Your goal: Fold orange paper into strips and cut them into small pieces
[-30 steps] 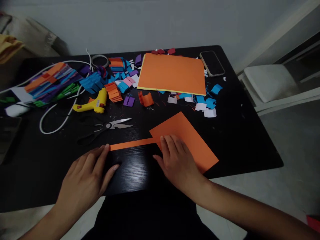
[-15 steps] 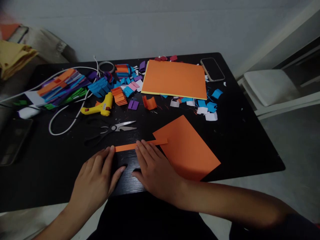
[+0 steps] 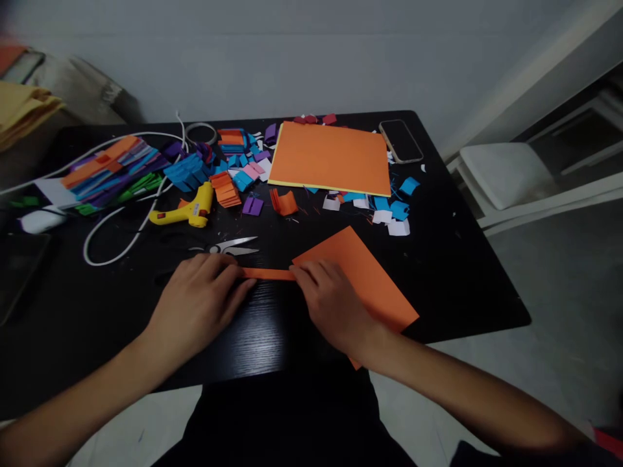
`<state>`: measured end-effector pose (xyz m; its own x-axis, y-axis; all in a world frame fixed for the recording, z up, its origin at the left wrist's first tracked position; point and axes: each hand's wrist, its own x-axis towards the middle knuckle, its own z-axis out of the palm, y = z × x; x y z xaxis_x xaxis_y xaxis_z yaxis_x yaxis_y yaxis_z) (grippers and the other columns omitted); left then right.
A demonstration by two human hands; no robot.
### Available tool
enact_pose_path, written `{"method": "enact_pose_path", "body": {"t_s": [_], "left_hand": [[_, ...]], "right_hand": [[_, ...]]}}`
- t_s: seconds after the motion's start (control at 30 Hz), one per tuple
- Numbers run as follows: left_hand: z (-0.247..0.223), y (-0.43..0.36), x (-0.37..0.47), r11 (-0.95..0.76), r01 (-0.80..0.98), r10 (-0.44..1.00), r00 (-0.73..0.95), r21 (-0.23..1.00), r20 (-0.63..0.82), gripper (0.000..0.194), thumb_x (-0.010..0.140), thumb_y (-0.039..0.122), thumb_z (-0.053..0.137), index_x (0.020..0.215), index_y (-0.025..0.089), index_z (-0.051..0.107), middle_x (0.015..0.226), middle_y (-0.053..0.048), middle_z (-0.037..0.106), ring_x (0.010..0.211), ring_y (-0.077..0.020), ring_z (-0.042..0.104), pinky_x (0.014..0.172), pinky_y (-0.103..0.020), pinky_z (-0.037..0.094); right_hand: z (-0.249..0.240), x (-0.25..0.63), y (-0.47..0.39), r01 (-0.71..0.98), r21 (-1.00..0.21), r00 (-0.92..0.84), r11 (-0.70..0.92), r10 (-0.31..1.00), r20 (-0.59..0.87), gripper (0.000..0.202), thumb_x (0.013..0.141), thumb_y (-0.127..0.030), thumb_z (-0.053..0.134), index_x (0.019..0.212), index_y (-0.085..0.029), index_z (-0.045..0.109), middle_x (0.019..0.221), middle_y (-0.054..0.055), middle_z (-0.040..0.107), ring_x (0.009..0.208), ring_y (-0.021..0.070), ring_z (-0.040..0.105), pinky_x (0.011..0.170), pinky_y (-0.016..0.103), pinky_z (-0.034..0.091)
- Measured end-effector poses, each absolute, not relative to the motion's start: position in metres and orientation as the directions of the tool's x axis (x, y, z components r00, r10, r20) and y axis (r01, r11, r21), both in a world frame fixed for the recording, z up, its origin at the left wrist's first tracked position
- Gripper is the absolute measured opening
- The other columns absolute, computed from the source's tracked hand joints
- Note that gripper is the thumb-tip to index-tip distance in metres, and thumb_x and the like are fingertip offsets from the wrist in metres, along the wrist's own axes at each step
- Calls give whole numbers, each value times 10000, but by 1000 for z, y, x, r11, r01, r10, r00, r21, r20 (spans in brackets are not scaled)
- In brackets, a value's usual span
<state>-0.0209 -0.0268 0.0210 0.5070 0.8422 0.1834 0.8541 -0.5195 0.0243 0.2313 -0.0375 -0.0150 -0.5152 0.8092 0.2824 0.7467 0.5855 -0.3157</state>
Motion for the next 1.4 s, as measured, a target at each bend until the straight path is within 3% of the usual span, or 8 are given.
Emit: {"method": "enact_pose_path", "body": {"t_s": [0.1, 0.37, 0.5, 0.6, 0.7, 0.77, 1.07, 1.4], "left_hand": [[29, -7, -9, -559, 823, 826, 542, 98, 156, 234, 1051, 278, 533, 971, 146, 709, 1044, -137, 702, 916, -321, 646, 777, -448, 516], [20, 19, -6, -467, 639, 751, 651, 612, -107, 215, 1067, 297, 561, 996, 179, 726, 904, -42, 730, 811, -200, 698, 727, -306, 491], [13, 20, -12, -186, 513, 893, 443, 838, -73, 216, 1009, 360, 652, 937, 191, 766, 850, -16, 767, 743, -158, 690, 668, -257, 479], [8, 18, -9, 36, 329, 945, 296, 944, -140, 233, 943, 395, 723, 893, 171, 762, 769, -20, 765, 684, -153, 700, 628, -241, 500], [6, 15, -4, 177, 142, 936, 283, 974, -211, 205, 907, 360, 767, 875, 159, 745, 713, -11, 761, 640, -144, 717, 607, -222, 530], [6, 13, -2, 223, 83, 923, 303, 971, -238, 189, 902, 341, 783, 875, 159, 741, 719, -12, 772, 639, -138, 727, 602, -209, 543], [-3, 10, -2, 291, -20, 902, 340, 956, -267, 186, 913, 335, 793, 877, 156, 758, 792, -40, 819, 700, -154, 770, 651, -222, 598], [1, 8, 1, 210, 89, 920, 318, 973, -228, 186, 913, 312, 779, 807, 160, 762, 787, -42, 815, 708, -159, 754, 653, -240, 576]], "right_hand": [[-14, 230, -26, 711, -409, -510, 572, 820, 260, 288, 1046, -88, 518, 1258, -76, 713, 1058, 145, 753, 965, 293, 684, 850, 477, 610], [1, 228, 6, 410, -662, -638, 627, 716, 283, 243, 1056, -82, 513, 1190, -162, 699, 1099, 109, 703, 991, 212, 711, 875, 369, 623], [2, 230, 32, 472, -728, -303, 497, 867, 396, 222, 942, -209, 766, 1154, -215, 698, 1173, 99, 717, 1147, 260, 696, 1017, 456, 595], [0, 227, 40, 251, -956, 0, 149, 988, 154, 422, 815, -365, 889, 1147, -215, 675, 1145, 93, 737, 968, 238, 742, 830, 410, 659], [1, 222, 37, 44, -976, -207, -214, 954, -218, 380, 814, -495, 871, 950, -177, 714, 871, 59, 757, 725, 190, 740, 632, 330, 649], [5, 218, 34, 7, -949, -325, -314, 897, -299, 367, 815, -500, 872, 873, -164, 738, 757, 33, 740, 639, 156, 715, 580, 284, 622], [-6, 209, 34, -86, -928, -472, -362, 836, -282, 341, 801, -456, 903, 831, -153, 752, 731, 23, 771, 650, 138, 743, 642, 258, 627], [-14, 213, 28, -75, -947, -493, -312, 837, -237, 317, 874, -469, 846, 857, -166, 754, 757, 28, 777, 680, 144, 741, 674, 273, 606]]}}
